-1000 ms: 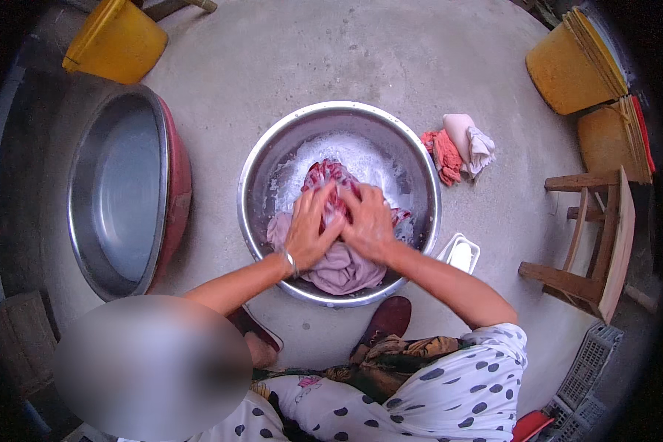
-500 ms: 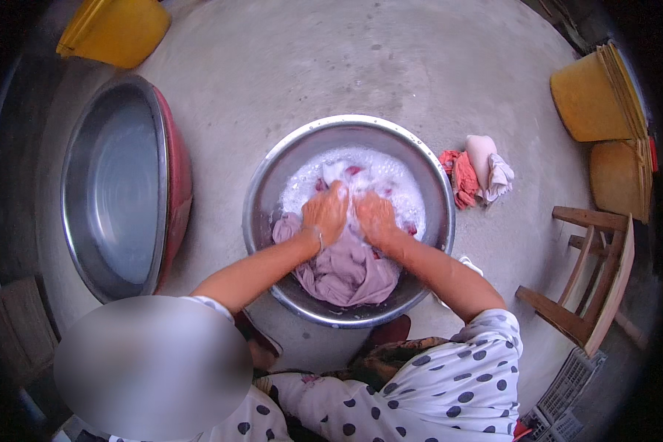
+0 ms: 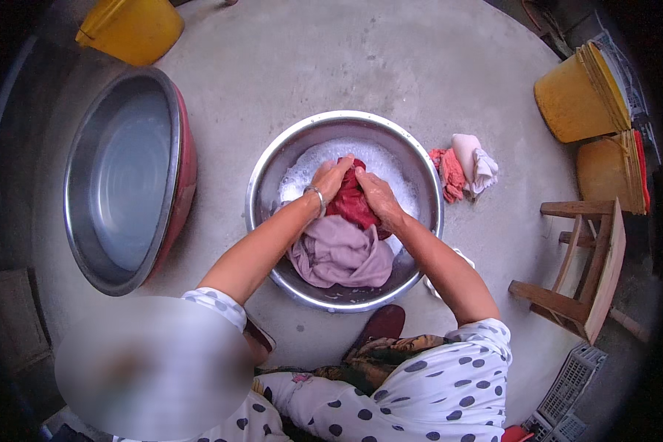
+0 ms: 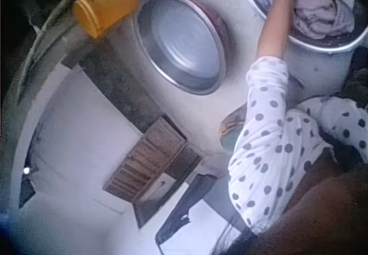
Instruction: The person sits on the floor and washes clothes by hand in a metal basin filled with soapy water. They scrub and rinse various garments, including red and light-colored items, and transfer them to a second basin.
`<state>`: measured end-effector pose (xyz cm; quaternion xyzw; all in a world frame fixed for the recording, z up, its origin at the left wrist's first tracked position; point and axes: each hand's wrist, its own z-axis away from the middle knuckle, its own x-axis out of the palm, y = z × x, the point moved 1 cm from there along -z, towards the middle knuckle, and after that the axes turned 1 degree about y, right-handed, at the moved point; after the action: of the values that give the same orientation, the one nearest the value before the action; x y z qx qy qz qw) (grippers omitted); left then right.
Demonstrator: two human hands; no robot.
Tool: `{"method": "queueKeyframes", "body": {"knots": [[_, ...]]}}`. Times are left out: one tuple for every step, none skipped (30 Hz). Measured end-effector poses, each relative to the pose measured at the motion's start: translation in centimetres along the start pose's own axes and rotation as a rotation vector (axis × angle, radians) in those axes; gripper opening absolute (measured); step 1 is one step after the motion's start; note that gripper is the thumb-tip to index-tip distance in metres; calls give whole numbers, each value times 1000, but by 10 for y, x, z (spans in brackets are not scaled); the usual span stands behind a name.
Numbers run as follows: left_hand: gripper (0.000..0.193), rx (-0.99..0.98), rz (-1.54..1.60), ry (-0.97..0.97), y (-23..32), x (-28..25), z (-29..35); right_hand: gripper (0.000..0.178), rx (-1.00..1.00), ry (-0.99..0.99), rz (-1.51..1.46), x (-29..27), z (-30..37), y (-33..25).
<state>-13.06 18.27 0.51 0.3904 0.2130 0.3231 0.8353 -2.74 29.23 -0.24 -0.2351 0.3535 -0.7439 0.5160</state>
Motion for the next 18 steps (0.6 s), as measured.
{"method": "queueKeyframes", "body": {"knots": [[57, -41, 151, -138, 16, 1, 9, 58, -92, 82, 100, 2, 5, -10], [54, 90, -5, 17, 30, 0, 22, 55, -184, 165, 198, 2, 12, -20], [49, 244, -60, 78, 41, -4, 40, 52, -266, 245, 293, 7, 29, -31], [44, 388, -112, 130, 46, -7, 57, 42, -447, 318, 287, 14, 51, -49], [38, 537, -157, 176, 48, -8, 70, 39, -534, 345, 328, 19, 65, -54], [31, 675, -278, 219, 43, -7, 86, 35, -626, 373, 373, 24, 80, -55], [24, 809, -405, 271, 34, -10, 105, 32, -721, 389, 413, 33, 90, -52], [23, 754, -416, 243, 14, -11, 116, 28, -719, 416, 509, 46, 100, -46], [22, 697, -430, 217, -7, -10, 124, 24, -716, 438, 600, 57, 108, -36], [21, 674, -501, 224, -14, -6, 131, 23, -744, 448, 634, 62, 110, -21], [20, 650, -573, 231, -20, -3, 135, 22, -771, 458, 668, 64, 107, -7], [18, 748, -593, 427, -36, 8, 129, 21, -850, 539, 673, 67, 99, -1], [17, 701, -530, 373, -35, 12, 123, 20, -823, 515, 701, 66, 91, 12], [17, 652, -468, 320, -34, 13, 116, 19, -795, 490, 728, 63, 82, 26], [17, 609, -394, 270, -30, 14, 106, 19, -772, 467, 767, 59, 75, 25], [18, 585, -550, 272, -22, 12, 101, 17, -790, 543, 753, 61, 68, 25], [18, 612, -532, 249, -22, 10, 94, 17, -763, 520, 681, 58, 63, 26], [19, 645, -521, 230, -20, 8, 87, 17, -744, 500, 603, 56, 59, 26]]}}
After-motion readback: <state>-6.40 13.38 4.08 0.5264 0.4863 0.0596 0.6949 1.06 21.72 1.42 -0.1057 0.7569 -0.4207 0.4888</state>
